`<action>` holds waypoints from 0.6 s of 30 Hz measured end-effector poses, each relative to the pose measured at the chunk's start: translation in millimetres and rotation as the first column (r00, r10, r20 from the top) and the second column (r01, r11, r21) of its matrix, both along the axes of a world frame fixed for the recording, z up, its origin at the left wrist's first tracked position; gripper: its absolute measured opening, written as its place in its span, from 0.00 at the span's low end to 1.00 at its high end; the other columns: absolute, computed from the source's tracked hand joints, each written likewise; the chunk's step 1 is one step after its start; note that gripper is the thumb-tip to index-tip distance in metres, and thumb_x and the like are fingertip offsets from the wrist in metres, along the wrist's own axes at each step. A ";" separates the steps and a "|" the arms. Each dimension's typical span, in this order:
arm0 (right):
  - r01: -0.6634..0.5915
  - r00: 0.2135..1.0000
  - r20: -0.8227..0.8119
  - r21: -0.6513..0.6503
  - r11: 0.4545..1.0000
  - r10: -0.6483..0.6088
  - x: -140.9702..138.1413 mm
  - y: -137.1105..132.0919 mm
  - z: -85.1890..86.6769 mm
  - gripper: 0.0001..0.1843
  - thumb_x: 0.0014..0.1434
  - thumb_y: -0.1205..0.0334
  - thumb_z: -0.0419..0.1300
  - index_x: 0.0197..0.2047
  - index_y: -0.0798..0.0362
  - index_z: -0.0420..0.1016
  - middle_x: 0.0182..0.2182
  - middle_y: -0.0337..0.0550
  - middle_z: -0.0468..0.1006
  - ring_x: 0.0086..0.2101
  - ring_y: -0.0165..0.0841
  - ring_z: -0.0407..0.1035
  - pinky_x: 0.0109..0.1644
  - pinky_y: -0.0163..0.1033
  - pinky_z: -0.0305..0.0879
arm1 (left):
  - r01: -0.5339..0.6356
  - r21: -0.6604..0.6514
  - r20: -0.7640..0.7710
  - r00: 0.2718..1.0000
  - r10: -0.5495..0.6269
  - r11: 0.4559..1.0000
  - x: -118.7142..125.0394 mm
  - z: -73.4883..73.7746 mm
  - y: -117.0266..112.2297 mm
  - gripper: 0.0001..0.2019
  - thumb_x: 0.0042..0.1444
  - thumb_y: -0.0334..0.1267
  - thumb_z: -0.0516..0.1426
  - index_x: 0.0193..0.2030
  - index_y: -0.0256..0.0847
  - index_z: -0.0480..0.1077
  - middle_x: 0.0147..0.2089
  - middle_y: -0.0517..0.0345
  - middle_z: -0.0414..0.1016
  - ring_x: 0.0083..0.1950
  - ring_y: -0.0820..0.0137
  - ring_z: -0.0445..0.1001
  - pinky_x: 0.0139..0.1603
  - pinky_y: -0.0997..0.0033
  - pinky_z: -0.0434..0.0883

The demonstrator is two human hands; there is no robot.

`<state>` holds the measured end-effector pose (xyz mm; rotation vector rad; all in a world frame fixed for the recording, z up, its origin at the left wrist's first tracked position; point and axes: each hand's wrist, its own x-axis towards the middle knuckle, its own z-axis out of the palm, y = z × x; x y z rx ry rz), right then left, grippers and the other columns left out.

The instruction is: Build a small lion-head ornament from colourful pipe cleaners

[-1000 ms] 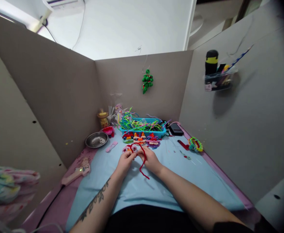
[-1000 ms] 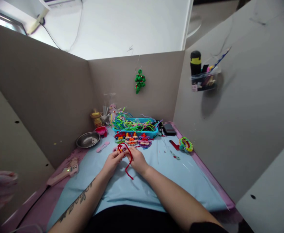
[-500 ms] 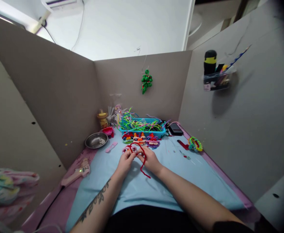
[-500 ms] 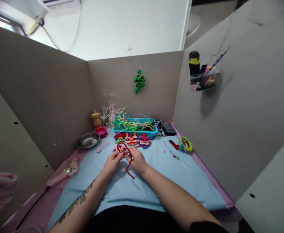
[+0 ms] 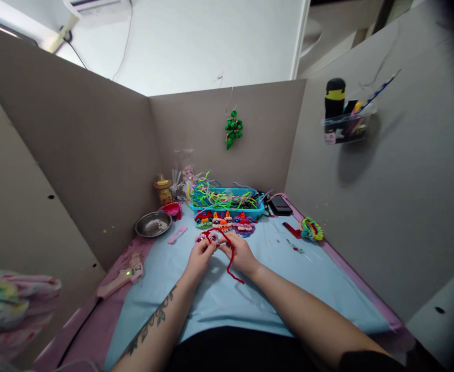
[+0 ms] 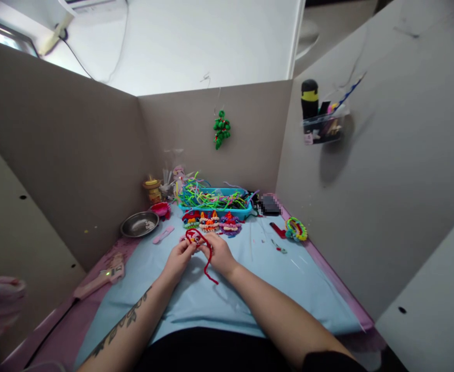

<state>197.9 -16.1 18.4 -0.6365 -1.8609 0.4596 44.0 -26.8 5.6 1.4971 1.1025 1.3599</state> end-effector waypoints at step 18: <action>-0.029 0.999 0.028 -0.111 0.993 0.033 0.9 2.0 -2.3 0.06 0.57 0.66 0.54 0.29 0.53 0.69 0.27 0.40 0.69 0.31 0.31 0.64 0.37 0.36 0.62 | 0.014 -0.078 -0.064 0.998 -0.019 0.997 2.2 3.3 -2.2 0.19 0.49 0.53 0.55 0.21 0.38 0.62 0.20 0.65 0.58 0.23 0.75 0.55 0.26 0.74 0.53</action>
